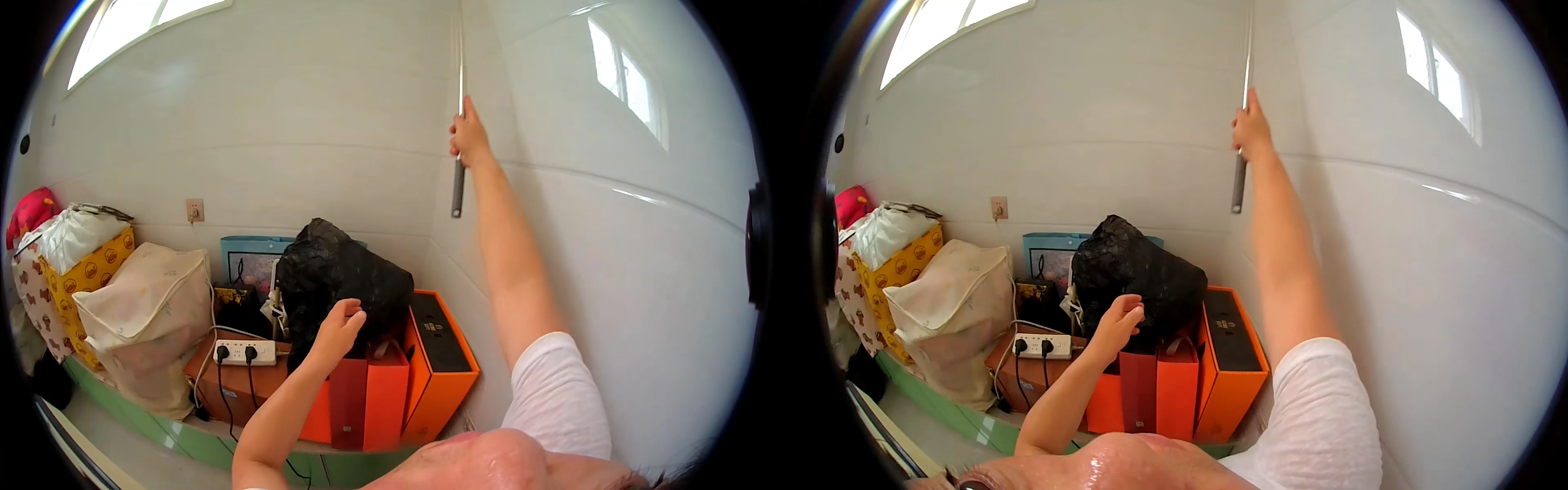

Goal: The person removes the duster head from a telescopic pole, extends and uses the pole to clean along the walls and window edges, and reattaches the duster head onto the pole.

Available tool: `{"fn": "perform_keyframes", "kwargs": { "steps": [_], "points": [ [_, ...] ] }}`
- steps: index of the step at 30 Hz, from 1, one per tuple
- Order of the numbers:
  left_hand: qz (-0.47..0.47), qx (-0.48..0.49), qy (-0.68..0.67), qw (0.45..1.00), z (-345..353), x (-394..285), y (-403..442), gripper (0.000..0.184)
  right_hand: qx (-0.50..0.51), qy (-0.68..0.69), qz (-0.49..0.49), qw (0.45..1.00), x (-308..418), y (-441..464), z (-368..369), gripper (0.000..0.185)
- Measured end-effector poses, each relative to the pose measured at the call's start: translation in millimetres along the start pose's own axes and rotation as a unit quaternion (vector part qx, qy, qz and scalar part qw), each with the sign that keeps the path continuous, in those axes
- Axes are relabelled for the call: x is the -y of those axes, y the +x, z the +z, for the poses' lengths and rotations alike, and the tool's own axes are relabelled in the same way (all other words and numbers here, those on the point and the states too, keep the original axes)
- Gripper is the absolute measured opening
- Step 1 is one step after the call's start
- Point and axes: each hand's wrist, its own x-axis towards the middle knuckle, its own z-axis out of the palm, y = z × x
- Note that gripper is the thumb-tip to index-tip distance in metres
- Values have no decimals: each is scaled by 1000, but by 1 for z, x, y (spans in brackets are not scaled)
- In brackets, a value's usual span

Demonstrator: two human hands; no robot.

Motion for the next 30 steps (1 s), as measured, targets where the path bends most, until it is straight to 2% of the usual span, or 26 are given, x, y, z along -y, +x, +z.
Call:
{"fn": "perform_keyframes", "kwargs": {
  "steps": [1, 4, 6, 16, 18, 22, 24, 26, 28, 30],
  "points": [
    [-41, 6, -26, 999, -5, 2, 0, 37, 7, 4, 0, 1000, 7, 13, -1, 57],
    [-74, 0, -42, 996, -16, 8, -2, 35, 42, 55, 21, 997, 20, 36, 8, 60],
    [-85, -4, -50, 995, -21, 15, 0, 34, 100, 117, 37, 987, 23, 40, 20, 63],
    [-111, 2, -67, 992, -30, 29, 1, 32, 199, 151, 53, 967, -8, 14, 113, 66],
    [-105, 4, -78, 991, -35, 32, 4, 32, 208, 99, 48, 972, -14, 8, 127, 64],
    [-98, 5, -75, 992, -46, 29, 12, 31, 229, 80, 46, 969, -13, -4, 157, 63],
    [-95, 0, -71, 993, -55, 25, 25, 34, 252, 100, 42, 962, -9, -9, 175, 62],
    [-53, -29, -103, 993, -63, 12, 46, 41, 257, 136, 44, 956, -8, -15, 195, 61],
    [-18, -85, -123, 989, -67, -4, 77, 51, 260, 172, 47, 949, -9, -23, 211, 60],
    [5, -130, -154, 979, -68, -24, 108, 56, 218, 241, 61, 944, -10, -27, 221, 58]
  ]
}}
